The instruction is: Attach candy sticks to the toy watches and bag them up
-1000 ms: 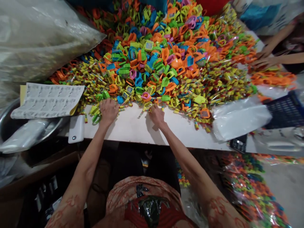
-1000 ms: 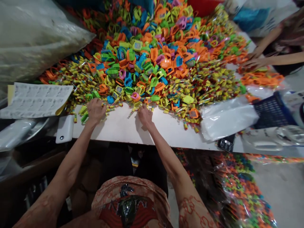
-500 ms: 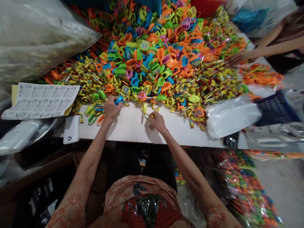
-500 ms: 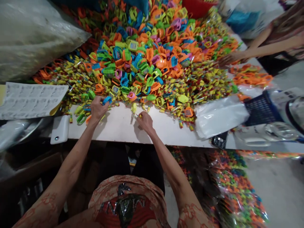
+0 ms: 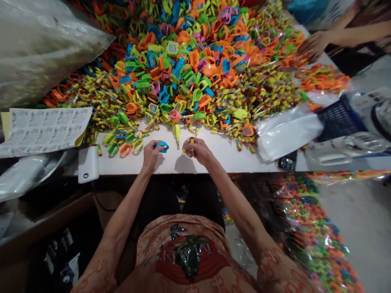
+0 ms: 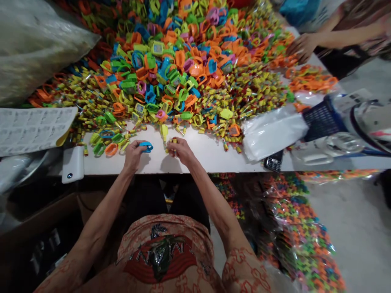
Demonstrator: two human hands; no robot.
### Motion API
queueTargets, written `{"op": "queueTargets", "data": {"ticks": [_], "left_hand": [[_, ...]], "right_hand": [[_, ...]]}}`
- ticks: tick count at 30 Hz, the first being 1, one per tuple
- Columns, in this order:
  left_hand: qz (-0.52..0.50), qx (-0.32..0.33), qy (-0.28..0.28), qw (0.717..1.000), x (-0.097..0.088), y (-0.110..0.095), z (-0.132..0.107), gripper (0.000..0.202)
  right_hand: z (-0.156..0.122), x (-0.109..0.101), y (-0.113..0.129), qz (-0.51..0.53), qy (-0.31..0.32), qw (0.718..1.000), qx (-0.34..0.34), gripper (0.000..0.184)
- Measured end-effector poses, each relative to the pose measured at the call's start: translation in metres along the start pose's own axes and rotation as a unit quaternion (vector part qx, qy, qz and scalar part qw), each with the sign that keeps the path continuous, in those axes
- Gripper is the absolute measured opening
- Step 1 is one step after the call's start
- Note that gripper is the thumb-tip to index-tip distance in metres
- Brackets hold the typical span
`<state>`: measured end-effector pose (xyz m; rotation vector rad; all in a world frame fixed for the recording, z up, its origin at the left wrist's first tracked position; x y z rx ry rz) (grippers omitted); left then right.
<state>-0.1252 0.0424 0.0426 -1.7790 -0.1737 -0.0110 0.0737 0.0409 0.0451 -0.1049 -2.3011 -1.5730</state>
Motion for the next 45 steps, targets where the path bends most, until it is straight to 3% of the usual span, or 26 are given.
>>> {"op": "queueTargets", "data": {"ticks": [5,14,28,34,40,45], "left_hand": [[-0.030,-0.026,0.040,0.998,0.018,0.001,-0.015,0.016],[0.065,-0.031,0.119,0.990,0.026,-0.006,-0.029,0.013],[0.098,-0.035,0.140,0.985,0.022,-0.003,-0.030,0.016],[0.064,-0.054,0.183,0.980,0.024,0.001,-0.029,0.015],[0.083,-0.074,0.211,0.971,0.029,0.008,-0.028,0.037],[0.188,-0.001,0.234,0.954,0.028,0.006,-0.025,0.038]], "right_hand": [[-0.006,0.031,0.004,0.078,0.017,0.997,-0.001,0.026],[-0.011,0.044,0.013,0.060,0.004,0.997,-0.055,0.045],[-0.005,0.046,0.003,0.088,0.028,0.996,-0.008,0.032],[-0.005,0.043,0.002,0.067,0.022,0.997,-0.029,0.028],[-0.004,0.033,-0.003,0.062,-0.014,0.997,-0.042,0.030],[-0.005,0.035,-0.013,0.045,-0.020,0.998,-0.037,0.029]]}}
Point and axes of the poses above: each hand's wrist, its own z-axis towards the middle knuckle, its own x-axis out of the palm, y = z × x, the point moved 7 cm from there along z, towards the middle knuckle, and after that the axes turned 4 degrees about y, right-handed, at the moved point
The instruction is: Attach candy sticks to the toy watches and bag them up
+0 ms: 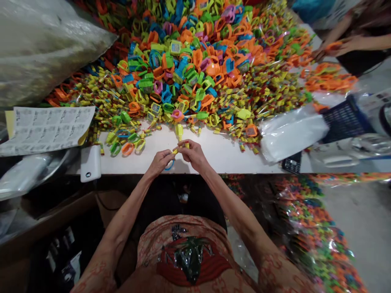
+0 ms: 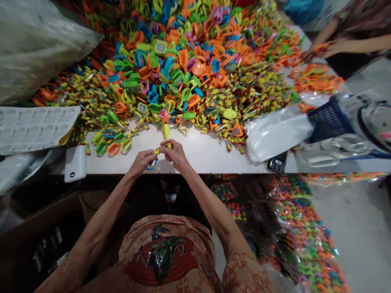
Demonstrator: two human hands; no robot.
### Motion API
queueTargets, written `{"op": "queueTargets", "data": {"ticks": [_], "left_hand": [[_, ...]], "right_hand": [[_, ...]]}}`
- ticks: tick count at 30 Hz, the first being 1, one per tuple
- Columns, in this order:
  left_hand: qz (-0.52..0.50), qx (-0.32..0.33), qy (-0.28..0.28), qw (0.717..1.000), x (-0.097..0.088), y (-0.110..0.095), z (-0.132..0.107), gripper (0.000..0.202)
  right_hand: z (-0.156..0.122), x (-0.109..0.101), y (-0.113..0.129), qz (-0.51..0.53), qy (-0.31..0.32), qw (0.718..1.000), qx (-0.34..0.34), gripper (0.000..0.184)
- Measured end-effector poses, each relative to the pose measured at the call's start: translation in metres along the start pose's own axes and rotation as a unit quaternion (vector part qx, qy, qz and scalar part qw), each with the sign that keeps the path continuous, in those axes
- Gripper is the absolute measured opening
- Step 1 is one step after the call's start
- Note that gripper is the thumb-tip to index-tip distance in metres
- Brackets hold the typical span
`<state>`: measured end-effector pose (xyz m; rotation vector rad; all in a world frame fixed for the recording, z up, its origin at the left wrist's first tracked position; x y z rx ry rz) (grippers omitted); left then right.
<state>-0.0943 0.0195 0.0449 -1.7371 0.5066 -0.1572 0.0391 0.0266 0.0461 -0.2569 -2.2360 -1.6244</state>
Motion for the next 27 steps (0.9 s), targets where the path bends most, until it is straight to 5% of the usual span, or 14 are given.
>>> {"op": "queueTargets", "data": {"ticks": [3,6,10,14,19,23,27], "left_hand": [[0.174,0.046,-0.034,0.983,-0.021,-0.005,-0.001,0.030],[0.375,0.037,-0.133,0.917,-0.064,-0.009,-0.002,0.024],[0.499,0.028,-0.240,0.832,-0.101,-0.025,0.011,0.024],[0.491,0.083,-0.173,0.849,-0.065,-0.036,0.054,0.029],[0.513,0.168,-0.061,0.839,-0.007,-0.032,0.084,0.031],[0.559,0.149,-0.032,0.815,-0.016,-0.010,0.077,0.026],[0.577,0.108,-0.073,0.806,-0.053,-0.010,0.068,0.025]], "right_hand": [[0.005,-0.007,-0.007,-0.053,-0.014,0.999,-0.004,0.033],[0.019,-0.031,-0.003,-0.168,-0.094,0.981,-0.034,0.034],[0.044,-0.050,0.013,-0.444,-0.155,0.882,-0.019,0.029],[0.059,-0.031,0.004,-0.633,-0.081,0.768,0.052,0.024],[0.056,-0.029,-0.005,-0.633,-0.037,0.772,0.038,0.031],[0.061,-0.064,0.022,-0.686,-0.138,0.714,0.021,0.034],[0.078,-0.069,0.032,-0.741,-0.106,0.662,0.033,0.038]]}}
Point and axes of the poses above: each hand's wrist, its own z-axis towards the middle knuckle, its own x-axis out of the palm, y = z × x, the point moved 7 cm from there along z, towards the middle knuckle, and after that the axes turned 4 degrees about y, right-handed, at the moved point
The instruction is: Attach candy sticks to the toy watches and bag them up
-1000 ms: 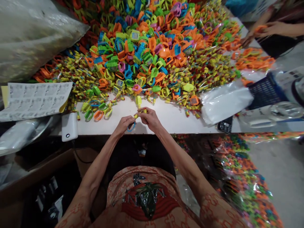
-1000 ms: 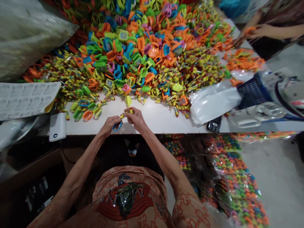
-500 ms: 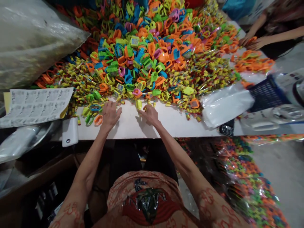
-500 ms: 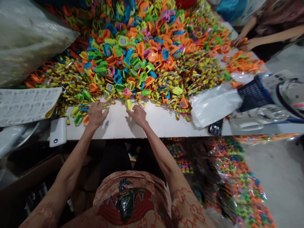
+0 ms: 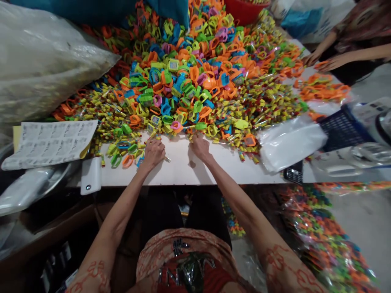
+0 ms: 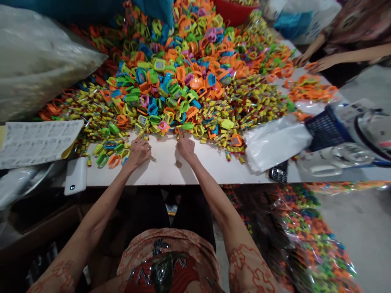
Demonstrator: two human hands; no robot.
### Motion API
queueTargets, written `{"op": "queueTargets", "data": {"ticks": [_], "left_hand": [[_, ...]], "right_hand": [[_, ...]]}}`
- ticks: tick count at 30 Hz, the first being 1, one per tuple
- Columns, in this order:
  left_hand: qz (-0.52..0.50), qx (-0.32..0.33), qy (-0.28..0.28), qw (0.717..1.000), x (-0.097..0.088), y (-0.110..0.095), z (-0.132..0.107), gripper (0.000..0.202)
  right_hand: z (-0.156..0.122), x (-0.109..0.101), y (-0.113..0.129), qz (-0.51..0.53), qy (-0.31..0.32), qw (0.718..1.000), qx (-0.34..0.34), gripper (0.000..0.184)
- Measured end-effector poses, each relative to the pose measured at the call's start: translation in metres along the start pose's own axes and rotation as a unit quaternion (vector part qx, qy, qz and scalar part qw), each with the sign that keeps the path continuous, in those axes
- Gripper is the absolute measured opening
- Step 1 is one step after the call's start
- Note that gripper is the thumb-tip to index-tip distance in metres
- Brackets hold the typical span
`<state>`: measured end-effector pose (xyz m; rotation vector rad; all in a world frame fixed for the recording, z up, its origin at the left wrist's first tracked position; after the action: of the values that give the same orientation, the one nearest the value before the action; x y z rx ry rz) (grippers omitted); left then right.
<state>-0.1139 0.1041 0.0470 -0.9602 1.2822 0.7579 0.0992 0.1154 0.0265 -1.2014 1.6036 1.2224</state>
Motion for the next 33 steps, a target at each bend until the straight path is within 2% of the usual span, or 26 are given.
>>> {"op": "queueTargets", "data": {"ticks": [2,5,8,10,12,14,16,18,19,21,23,25,27,29,33], "left_hand": [[0.005,-0.051,-0.036,0.998,-0.016,0.020,0.008,0.030],[0.020,-0.102,-0.067,0.992,-0.035,0.047,0.033,0.041],[0.051,-0.090,-0.039,0.994,-0.037,0.063,0.060,0.042],[0.062,-0.074,-0.015,0.995,-0.033,0.069,0.069,0.039],[0.042,-0.065,-0.009,0.997,-0.031,0.073,0.069,0.032],[-0.023,-0.071,-0.033,0.997,-0.033,0.076,0.063,0.020],[-0.138,-0.094,-0.077,0.983,-0.036,0.079,0.053,0.010],[-0.300,-0.135,-0.112,0.938,-0.033,0.081,0.043,0.018],[-0.388,-0.157,-0.119,0.900,-0.029,0.079,0.040,0.024],[-0.547,-0.186,-0.115,0.808,-0.019,0.066,0.034,0.036],[-0.658,-0.185,-0.093,0.724,-0.010,0.043,0.033,0.047],[-0.714,-0.180,-0.070,0.673,-0.002,0.017,0.032,0.055],[-0.724,-0.188,-0.062,0.661,0.005,-0.003,0.029,0.057],[-0.717,-0.197,-0.072,0.665,0.011,-0.018,0.024,0.057],[-0.719,-0.210,-0.089,0.656,0.019,-0.037,0.016,0.057]], "right_hand": [[0.001,0.003,0.009,-0.016,0.025,0.999,-0.026,0.037],[-0.005,0.008,0.018,-0.023,0.028,0.999,-0.036,0.035],[-0.011,0.013,0.022,-0.022,0.015,0.999,-0.038,0.034],[-0.012,0.016,0.020,-0.003,0.006,0.999,-0.044,0.031],[-0.011,0.019,0.014,0.049,-0.004,0.998,-0.045,0.024],[-0.011,0.022,0.004,0.143,-0.018,0.989,-0.036,0.018],[-0.012,0.026,-0.005,0.283,-0.024,0.959,-0.024,0.022],[-0.015,0.032,-0.009,0.438,-0.007,0.899,-0.013,0.029],[-0.017,0.035,-0.007,0.505,0.008,0.863,-0.009,0.032],[-0.021,0.036,0.001,0.600,0.030,0.800,-0.007,0.038],[-0.024,0.029,0.012,0.648,0.028,0.761,-0.011,0.041],[-0.026,0.020,0.020,0.675,0.016,0.738,-0.019,0.041],[-0.029,0.010,0.026,0.692,0.014,0.721,-0.032,0.042],[-0.033,0.002,0.028,0.699,0.021,0.713,-0.051,0.043],[-0.050,-0.002,0.027,0.686,0.038,0.723,-0.068,0.047]]}}
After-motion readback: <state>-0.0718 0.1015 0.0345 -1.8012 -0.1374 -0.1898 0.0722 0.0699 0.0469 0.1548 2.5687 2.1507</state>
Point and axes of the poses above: each hand's wrist, its own z-axis towards the middle knuckle, its own x-axis out of the palm, y = z × x, the point moved 7 cm from there along z, towards the middle knuckle, and after that the axes turned 4 degrees about y, right-handed, at the moved point
